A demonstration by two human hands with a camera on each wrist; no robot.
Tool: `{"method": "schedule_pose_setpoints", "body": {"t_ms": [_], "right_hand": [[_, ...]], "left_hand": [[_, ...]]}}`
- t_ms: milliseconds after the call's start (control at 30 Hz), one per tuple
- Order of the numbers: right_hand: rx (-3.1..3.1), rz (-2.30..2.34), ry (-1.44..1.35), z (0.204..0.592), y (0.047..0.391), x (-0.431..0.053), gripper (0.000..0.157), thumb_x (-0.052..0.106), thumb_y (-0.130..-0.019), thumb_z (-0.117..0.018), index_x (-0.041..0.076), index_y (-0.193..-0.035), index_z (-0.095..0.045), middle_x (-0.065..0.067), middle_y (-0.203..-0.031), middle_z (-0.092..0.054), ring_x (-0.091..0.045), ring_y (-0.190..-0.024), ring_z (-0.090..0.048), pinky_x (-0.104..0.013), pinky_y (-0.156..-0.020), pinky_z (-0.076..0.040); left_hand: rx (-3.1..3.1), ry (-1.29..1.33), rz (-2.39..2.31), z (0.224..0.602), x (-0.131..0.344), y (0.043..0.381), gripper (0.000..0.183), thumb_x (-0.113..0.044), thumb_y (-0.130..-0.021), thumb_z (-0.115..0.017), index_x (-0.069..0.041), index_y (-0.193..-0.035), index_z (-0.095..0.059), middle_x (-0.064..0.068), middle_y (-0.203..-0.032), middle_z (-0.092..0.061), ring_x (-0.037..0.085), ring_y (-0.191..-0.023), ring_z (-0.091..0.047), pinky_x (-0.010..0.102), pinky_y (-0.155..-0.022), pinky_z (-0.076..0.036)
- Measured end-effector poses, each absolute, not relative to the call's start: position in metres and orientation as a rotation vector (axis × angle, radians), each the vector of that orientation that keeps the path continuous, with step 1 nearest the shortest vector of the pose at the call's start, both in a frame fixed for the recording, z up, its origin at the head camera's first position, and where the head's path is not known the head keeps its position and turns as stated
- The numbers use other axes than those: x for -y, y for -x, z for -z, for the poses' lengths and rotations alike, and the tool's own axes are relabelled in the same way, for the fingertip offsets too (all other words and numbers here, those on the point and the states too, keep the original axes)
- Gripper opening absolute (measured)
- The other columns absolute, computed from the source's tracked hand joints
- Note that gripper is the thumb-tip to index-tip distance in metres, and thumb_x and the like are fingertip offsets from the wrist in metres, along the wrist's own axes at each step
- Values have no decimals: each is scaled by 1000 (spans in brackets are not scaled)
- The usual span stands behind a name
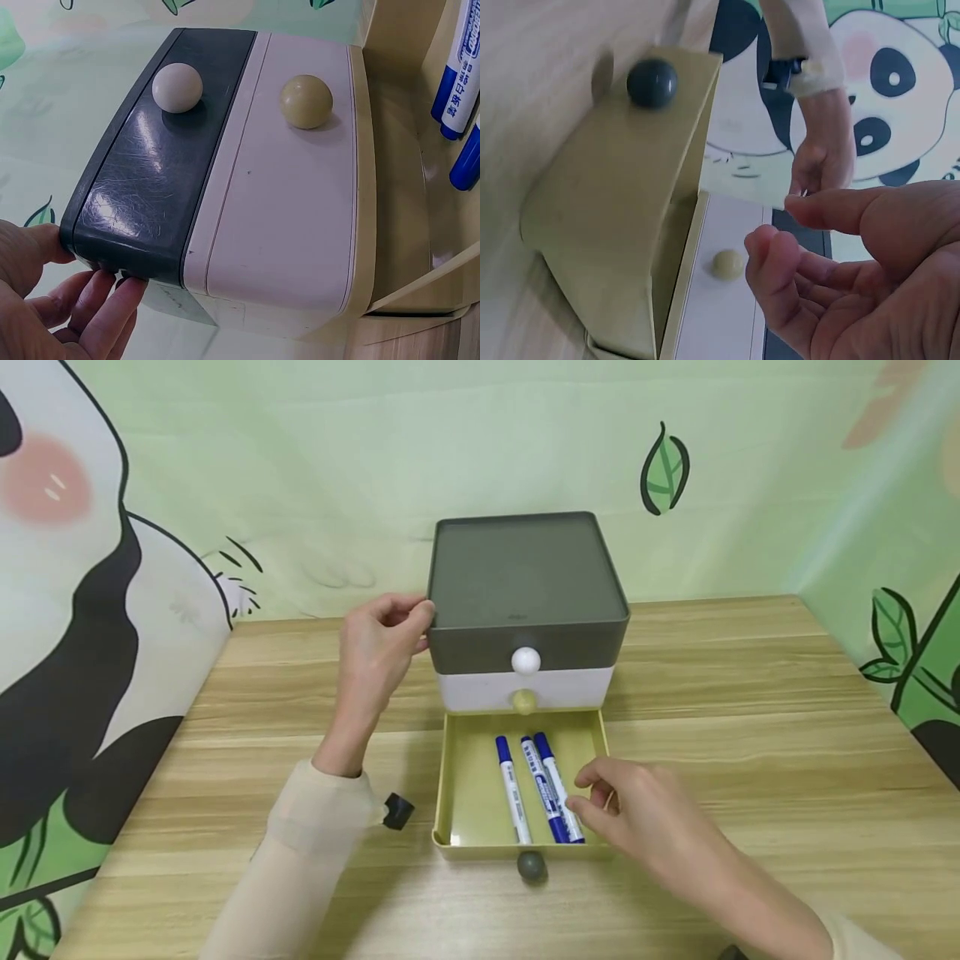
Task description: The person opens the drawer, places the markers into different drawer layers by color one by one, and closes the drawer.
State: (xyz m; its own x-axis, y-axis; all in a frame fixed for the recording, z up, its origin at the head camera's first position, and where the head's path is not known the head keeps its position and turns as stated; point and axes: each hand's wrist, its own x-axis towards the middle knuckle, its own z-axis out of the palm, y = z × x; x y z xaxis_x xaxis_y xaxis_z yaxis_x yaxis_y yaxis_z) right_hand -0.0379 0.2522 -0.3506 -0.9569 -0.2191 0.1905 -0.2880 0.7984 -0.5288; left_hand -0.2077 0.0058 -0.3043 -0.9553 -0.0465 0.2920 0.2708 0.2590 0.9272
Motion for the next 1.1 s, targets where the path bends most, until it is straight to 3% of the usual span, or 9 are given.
{"method": "schedule_pose_setpoints", "body": {"t_ms": [367,667,1100], "right_hand": [[2823,-1004,-483,363,17,-240,7,13,-92,-79,13,-98,-77,18,-80,-67,4,-67,-55,-20,-56,-51],[2999,-1154,-495,383,7,-231,10,22,-97,-74,16,-103,-79,16,-76,-64,3,-63,-50,-21,-52,-47],[3006,-976,-600,409,5,-226,18,24,-99,-72,16,-113,-79,11,-92,-72,2,-72,-53,-22,-59,-48]], "left_hand": [[2269,216,1770,306,-4,209,20,-19,-93,-73,-3,-104,-80,8,-87,-74,18,-71,-71,28,-69,-61],[2275,206,1776,306,-5,208,19,-19,-93,-74,-3,-103,-80,8,-87,-74,18,-71,-71,28,-69,-61],[2273,201,1784,305,-6,210,20,-18,-93,-72,-3,-103,-80,8,-87,-74,18,-71,-71,28,-68,-61]]}}
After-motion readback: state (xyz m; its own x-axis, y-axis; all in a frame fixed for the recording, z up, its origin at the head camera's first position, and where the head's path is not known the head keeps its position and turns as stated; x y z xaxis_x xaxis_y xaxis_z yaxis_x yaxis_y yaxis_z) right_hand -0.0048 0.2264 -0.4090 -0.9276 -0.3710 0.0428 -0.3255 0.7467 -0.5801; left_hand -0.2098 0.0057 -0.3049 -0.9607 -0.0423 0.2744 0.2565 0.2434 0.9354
